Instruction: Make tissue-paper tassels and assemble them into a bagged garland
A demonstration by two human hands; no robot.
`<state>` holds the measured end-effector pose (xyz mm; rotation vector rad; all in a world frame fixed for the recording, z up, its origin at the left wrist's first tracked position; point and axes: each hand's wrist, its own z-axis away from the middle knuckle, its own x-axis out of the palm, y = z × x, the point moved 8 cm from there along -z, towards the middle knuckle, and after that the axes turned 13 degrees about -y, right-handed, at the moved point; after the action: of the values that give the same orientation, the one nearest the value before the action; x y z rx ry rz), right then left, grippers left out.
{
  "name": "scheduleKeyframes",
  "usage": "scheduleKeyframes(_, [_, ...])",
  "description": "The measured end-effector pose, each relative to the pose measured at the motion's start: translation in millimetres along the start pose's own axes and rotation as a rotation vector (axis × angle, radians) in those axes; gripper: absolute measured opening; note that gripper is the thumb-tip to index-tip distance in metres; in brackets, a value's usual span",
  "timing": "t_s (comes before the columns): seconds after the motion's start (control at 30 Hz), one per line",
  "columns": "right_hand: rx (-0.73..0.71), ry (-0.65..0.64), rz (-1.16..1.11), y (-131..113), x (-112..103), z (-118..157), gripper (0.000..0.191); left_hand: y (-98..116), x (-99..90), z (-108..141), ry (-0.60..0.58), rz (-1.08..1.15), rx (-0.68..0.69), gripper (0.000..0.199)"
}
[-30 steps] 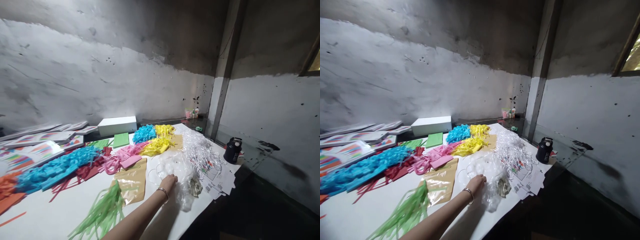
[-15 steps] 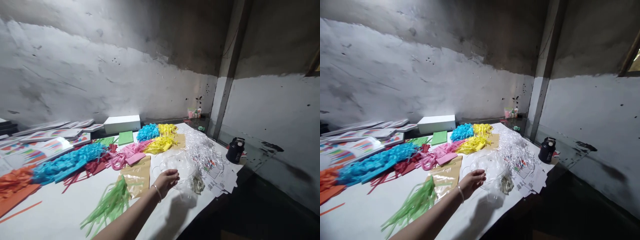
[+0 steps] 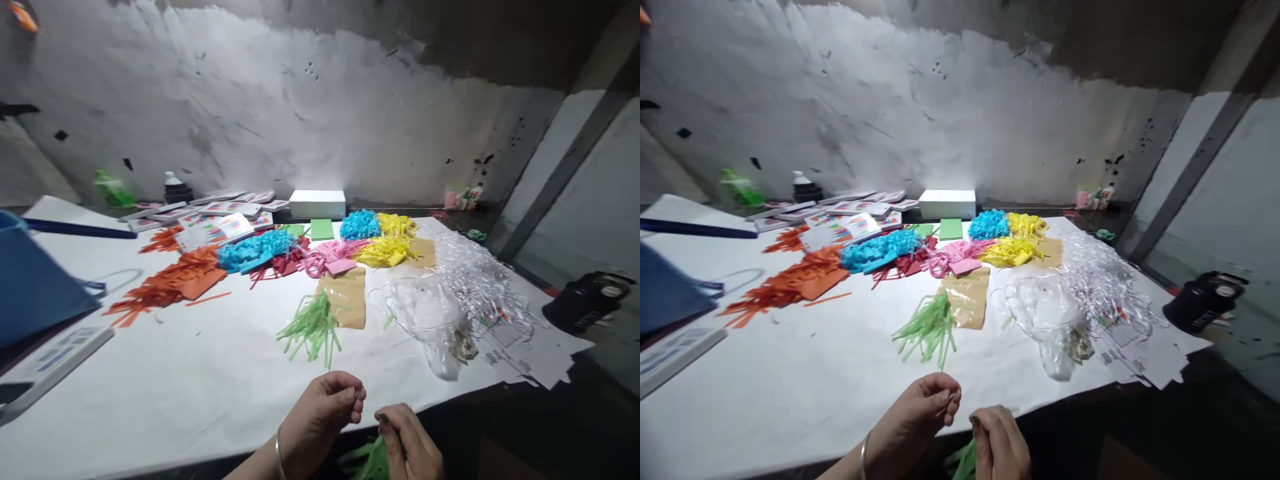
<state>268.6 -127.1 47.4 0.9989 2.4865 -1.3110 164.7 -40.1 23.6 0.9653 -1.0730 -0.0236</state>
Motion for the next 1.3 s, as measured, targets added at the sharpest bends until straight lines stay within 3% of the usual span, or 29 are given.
scheduleKeyframes(0.33, [-0.270, -0.294, 0.204, -62, 56, -16, 0.019, 23, -43.1, 55, 0.108, -0.138, 0.149, 0.026])
scheduleKeyframes(0.5, [-0.373, -0.417, 0.360, -82, 70, -24, 0.017, 45, -47.3, 77, 0.171, -0.493, 0.298, 0.015])
scheduleKeyframes(0.63, [-0.444, -0.540, 0.401, -96, 75, -30, 0.020, 58, -37.9, 90, 0.160, -0.901, 0.422, 0.010])
scheduleKeyframes(0.73, [-0.351, -0.602, 0.266, -91, 75, -31, 0.023, 62, -27.0, 97, 0.103, -1.123, 0.510, 0.008])
scheduleKeyframes(0.87, [-0.082, -0.611, 0.028, -67, 77, -23, 0.017, 63, -26.8, 98, 0.103, -1.191, 0.496, 0.008])
scheduleKeyframes(1.1, [0.089, -0.601, -0.130, -46, 82, -10, 0.017, 57, -42.0, 89, 0.172, -1.071, 0.291, 0.013])
scheduleKeyframes(1.3, [0.119, -0.579, -0.149, -41, 81, -11, 0.018, 49, -41.5, 81, 0.063, -0.906, 0.094, 0.022])
